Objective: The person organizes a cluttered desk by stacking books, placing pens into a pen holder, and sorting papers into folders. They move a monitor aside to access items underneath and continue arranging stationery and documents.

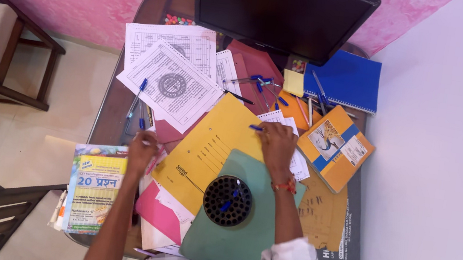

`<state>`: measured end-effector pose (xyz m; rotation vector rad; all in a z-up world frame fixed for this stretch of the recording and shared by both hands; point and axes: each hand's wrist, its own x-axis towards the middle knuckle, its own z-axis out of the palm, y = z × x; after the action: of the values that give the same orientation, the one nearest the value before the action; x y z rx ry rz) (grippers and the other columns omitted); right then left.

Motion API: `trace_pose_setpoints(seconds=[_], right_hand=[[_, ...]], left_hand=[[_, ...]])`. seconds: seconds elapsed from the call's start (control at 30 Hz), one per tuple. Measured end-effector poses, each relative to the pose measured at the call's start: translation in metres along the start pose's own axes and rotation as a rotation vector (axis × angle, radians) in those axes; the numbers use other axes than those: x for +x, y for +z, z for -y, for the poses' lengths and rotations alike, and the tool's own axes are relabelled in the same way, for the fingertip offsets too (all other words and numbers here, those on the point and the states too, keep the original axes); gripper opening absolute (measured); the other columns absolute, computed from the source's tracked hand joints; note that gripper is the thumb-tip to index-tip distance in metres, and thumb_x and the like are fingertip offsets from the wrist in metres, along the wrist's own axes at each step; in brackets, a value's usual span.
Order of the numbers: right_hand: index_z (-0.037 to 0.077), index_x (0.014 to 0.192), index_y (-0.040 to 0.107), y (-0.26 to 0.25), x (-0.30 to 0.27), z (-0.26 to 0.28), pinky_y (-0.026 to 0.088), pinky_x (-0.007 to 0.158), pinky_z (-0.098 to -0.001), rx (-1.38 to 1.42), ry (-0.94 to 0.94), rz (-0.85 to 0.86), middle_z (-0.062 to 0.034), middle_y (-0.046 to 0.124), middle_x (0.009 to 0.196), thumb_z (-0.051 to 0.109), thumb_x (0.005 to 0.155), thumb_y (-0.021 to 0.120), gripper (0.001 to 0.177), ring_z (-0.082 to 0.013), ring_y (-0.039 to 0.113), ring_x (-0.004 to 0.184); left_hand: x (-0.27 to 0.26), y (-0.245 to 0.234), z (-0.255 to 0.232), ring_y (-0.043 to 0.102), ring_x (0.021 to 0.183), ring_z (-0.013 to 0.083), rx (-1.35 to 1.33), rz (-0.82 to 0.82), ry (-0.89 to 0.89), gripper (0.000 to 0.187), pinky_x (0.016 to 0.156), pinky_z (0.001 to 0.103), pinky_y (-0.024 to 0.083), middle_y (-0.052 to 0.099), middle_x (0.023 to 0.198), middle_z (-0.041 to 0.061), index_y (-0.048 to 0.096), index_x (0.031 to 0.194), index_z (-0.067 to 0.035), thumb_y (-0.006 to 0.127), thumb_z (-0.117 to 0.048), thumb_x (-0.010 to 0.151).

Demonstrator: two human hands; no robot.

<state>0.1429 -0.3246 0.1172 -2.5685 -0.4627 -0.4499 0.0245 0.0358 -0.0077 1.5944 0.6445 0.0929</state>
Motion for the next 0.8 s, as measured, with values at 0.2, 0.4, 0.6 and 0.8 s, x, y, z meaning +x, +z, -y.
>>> trace_pose_setpoints(seconds=[0.2,0.4,0.6,0.8], right_hand=[[0.003,0.144,0.05,-0.042,-0.035,0.026,0.057,0.063,-0.0288,0.882,0.369,-0.135,-0.0118,0.07,0.1,0.004,0.102,0.062,0.044,-0.0135,0.063,0.076],[0.001,0.147,0.046,-0.055,-0.101,0.047,0.065,0.074,-0.0336,0.967,0.316,-0.308,-0.0177,0.068,0.109,-0.003,0.105,0.054,0.043,-0.015,0.067,0.083],[-0.001,0.136,0.054,-0.052,-0.156,0.054,0.066,0.077,-0.0334,0.841,0.213,-0.332,-0.022,0.071,0.115,-0.006,0.103,0.057,0.033,-0.0175,0.073,0.088],[-0.002,0.129,0.06,-0.054,-0.171,0.067,0.065,0.074,-0.0305,0.777,0.282,-0.322,-0.0198,0.073,0.112,-0.007,0.103,0.059,0.027,-0.0154,0.072,0.083]], left_hand=[[0.07,-0.027,0.004,0.072,0.093,0.0372,0.734,-0.298,0.139,0.025,0.08,0.052,0.056,0.075,0.098,0.016,0.072,0.104,-0.005,0.076,-0.025,0.089],[0.087,-0.016,0.002,0.071,0.093,0.0439,0.985,-0.283,-0.052,0.028,0.08,0.055,0.057,0.072,0.105,0.022,0.078,0.099,-0.009,0.077,-0.033,0.083],[0.059,-0.033,-0.02,0.072,0.089,0.0432,1.025,-0.265,-0.03,0.028,0.079,0.053,0.057,0.075,0.097,0.023,0.077,0.098,-0.009,0.078,-0.033,0.085],[-0.032,-0.046,-0.058,0.073,0.088,0.0388,0.741,-0.351,0.191,0.02,0.078,0.049,0.057,0.077,0.098,0.019,0.076,0.104,-0.007,0.074,-0.023,0.093]])
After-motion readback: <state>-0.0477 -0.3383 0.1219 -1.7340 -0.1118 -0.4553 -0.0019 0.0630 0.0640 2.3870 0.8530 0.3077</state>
